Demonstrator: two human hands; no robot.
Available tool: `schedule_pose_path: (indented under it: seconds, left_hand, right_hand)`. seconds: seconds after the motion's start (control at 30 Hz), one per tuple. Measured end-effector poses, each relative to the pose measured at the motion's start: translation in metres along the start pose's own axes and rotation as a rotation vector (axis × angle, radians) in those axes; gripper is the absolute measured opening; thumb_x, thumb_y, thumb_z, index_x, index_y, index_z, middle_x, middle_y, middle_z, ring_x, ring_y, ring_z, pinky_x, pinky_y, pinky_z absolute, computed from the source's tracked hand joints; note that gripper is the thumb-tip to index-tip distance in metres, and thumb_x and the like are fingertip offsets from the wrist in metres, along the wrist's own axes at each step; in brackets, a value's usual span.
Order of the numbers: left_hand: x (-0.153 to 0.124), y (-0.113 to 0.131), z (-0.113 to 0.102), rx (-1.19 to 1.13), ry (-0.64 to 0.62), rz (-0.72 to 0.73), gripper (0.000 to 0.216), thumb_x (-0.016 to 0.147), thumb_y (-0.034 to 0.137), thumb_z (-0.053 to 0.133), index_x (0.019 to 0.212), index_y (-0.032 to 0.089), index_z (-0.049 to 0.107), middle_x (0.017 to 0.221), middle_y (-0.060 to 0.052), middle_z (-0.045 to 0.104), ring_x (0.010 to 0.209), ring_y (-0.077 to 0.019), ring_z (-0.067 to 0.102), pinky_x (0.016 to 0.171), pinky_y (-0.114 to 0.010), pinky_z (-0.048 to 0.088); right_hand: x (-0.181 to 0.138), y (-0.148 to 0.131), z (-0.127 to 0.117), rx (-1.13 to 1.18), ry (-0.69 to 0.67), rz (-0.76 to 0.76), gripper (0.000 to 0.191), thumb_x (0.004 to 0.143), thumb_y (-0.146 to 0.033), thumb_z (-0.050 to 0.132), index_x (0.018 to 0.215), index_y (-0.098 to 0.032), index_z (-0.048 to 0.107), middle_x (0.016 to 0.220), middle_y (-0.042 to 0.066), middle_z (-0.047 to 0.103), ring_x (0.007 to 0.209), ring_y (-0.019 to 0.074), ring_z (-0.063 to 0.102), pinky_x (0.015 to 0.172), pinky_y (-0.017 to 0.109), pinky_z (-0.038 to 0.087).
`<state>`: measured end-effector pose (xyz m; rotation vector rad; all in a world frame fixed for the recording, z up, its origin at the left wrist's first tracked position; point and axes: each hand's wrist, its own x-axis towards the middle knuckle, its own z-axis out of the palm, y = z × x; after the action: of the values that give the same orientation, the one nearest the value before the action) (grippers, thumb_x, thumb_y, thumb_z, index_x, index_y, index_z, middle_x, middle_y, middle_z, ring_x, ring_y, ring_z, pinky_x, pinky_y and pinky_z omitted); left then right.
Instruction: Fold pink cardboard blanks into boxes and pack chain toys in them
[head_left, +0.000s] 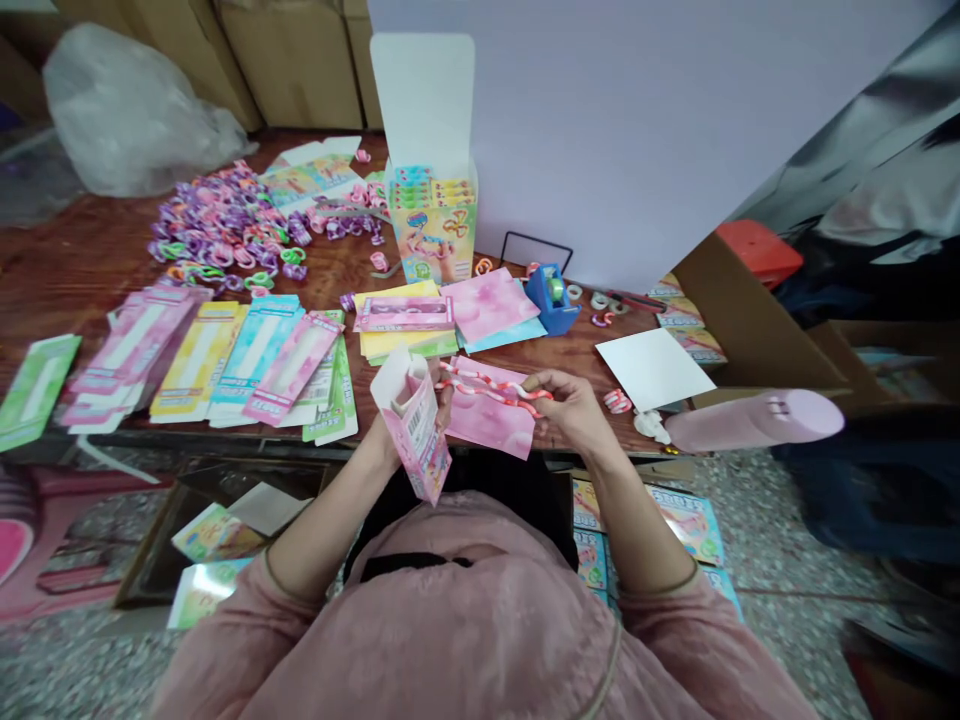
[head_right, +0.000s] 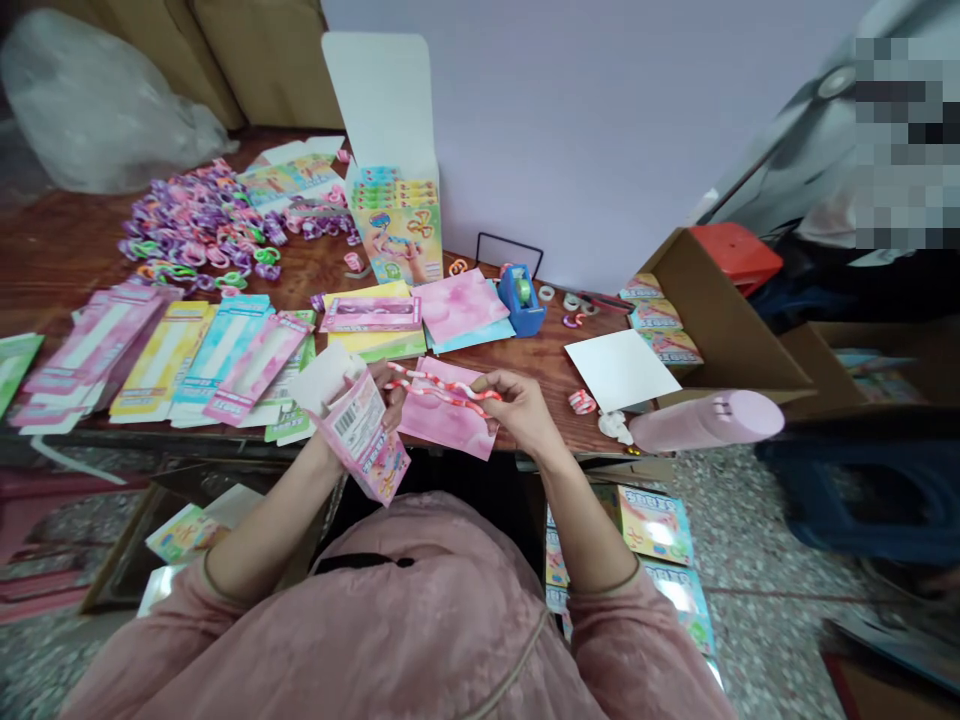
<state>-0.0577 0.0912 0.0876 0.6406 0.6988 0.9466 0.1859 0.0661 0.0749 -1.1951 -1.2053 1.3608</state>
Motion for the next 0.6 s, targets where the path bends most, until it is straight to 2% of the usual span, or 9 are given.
schedule_pose_path:
  seconds: [0.07,0.1,0.2,0.27,0.33,0.47,0.5,0.53,0.6]
  left_hand:
    - [-0.001,-0.003,0.004,-0.009,0.039,0.007,0.037,0.079,0.047,0.081,0.084,0.018,0.059,0.061,0.003,0.060,0.038,-0.0103,0.049,0.037,-0.023,0.037]
    - [-0.001,-0.004,0.005,-0.013,0.058,0.013,0.034,0.080,0.045,0.080,0.085,0.018,0.059,0.062,0.002,0.061,0.038,-0.0104,0.050,0.037,-0.023,0.038]
    - [-0.002,-0.007,0.006,-0.006,0.115,-0.005,0.032,0.079,0.041,0.081,0.087,0.017,0.062,0.068,0.000,0.066,0.041,-0.0099,0.053,0.039,-0.022,0.041]
    - [-0.002,-0.009,0.005,0.006,0.175,-0.050,0.033,0.075,0.040,0.084,0.082,0.016,0.063,0.066,0.000,0.066,0.040,-0.0092,0.052,0.039,-0.022,0.040]
    - [0.000,-0.011,0.005,-0.017,0.261,-0.048,0.035,0.070,0.037,0.087,0.076,0.016,0.060,0.062,0.001,0.064,0.041,-0.0088,0.052,0.039,-0.020,0.038]
    - [0.000,-0.011,0.007,-0.042,0.314,-0.023,0.030,0.069,0.029,0.086,0.073,0.016,0.059,0.059,0.001,0.062,0.042,-0.0096,0.054,0.039,-0.019,0.038]
    - [-0.001,-0.011,0.008,-0.033,0.301,-0.039,0.027,0.071,0.029,0.084,0.073,0.016,0.060,0.058,0.001,0.063,0.040,-0.0098,0.053,0.039,-0.020,0.038]
    - [-0.002,-0.010,0.008,-0.026,0.287,-0.056,0.025,0.073,0.029,0.081,0.074,0.016,0.060,0.058,0.001,0.063,0.039,-0.0098,0.051,0.038,-0.021,0.039]
    - [-0.005,-0.008,0.007,-0.033,0.280,-0.082,0.020,0.077,0.029,0.076,0.075,0.017,0.060,0.059,0.001,0.064,0.037,-0.0099,0.050,0.037,-0.021,0.040]
  right_hand:
    - [-0.002,0.003,-0.002,-0.006,0.022,0.004,0.020,0.070,-0.034,0.075,0.086,-0.022,0.072,0.065,-0.004,0.066,0.041,0.0091,0.047,0.041,0.026,0.046]
    - [-0.003,0.005,-0.003,-0.068,0.085,-0.047,0.021,0.071,-0.035,0.075,0.088,-0.022,0.073,0.067,-0.003,0.067,0.044,0.0107,0.051,0.044,0.027,0.049]
    - [-0.006,0.012,-0.004,-0.412,0.363,-0.287,0.018,0.076,-0.036,0.074,0.088,-0.023,0.075,0.079,0.004,0.074,0.064,0.0175,0.065,0.060,0.031,0.056]
    - [-0.007,0.015,-0.003,-0.596,0.444,-0.363,0.016,0.080,-0.037,0.070,0.085,-0.023,0.075,0.089,0.008,0.077,0.079,0.0220,0.070,0.070,0.034,0.058]
    - [-0.007,0.017,-0.003,-0.612,0.386,-0.327,0.015,0.080,-0.036,0.068,0.083,-0.022,0.074,0.091,0.009,0.077,0.080,0.0226,0.071,0.070,0.034,0.058]
    - [-0.002,0.016,-0.004,-0.253,-0.062,0.000,0.027,0.077,-0.042,0.071,0.095,-0.021,0.073,0.078,0.001,0.072,0.054,0.0137,0.061,0.052,0.028,0.054]
    - [-0.001,0.016,-0.005,-0.187,-0.119,0.041,0.030,0.077,-0.043,0.072,0.098,-0.021,0.073,0.077,0.000,0.071,0.052,0.0124,0.059,0.050,0.027,0.053]
    - [0.001,0.016,-0.005,-0.181,-0.101,0.030,0.032,0.077,-0.043,0.072,0.099,-0.021,0.073,0.080,0.001,0.072,0.052,0.0119,0.059,0.050,0.027,0.053]
    - [0.001,0.016,-0.003,-0.349,0.102,-0.123,0.027,0.077,-0.040,0.073,0.097,-0.021,0.074,0.090,0.004,0.074,0.059,0.0135,0.062,0.056,0.028,0.055]
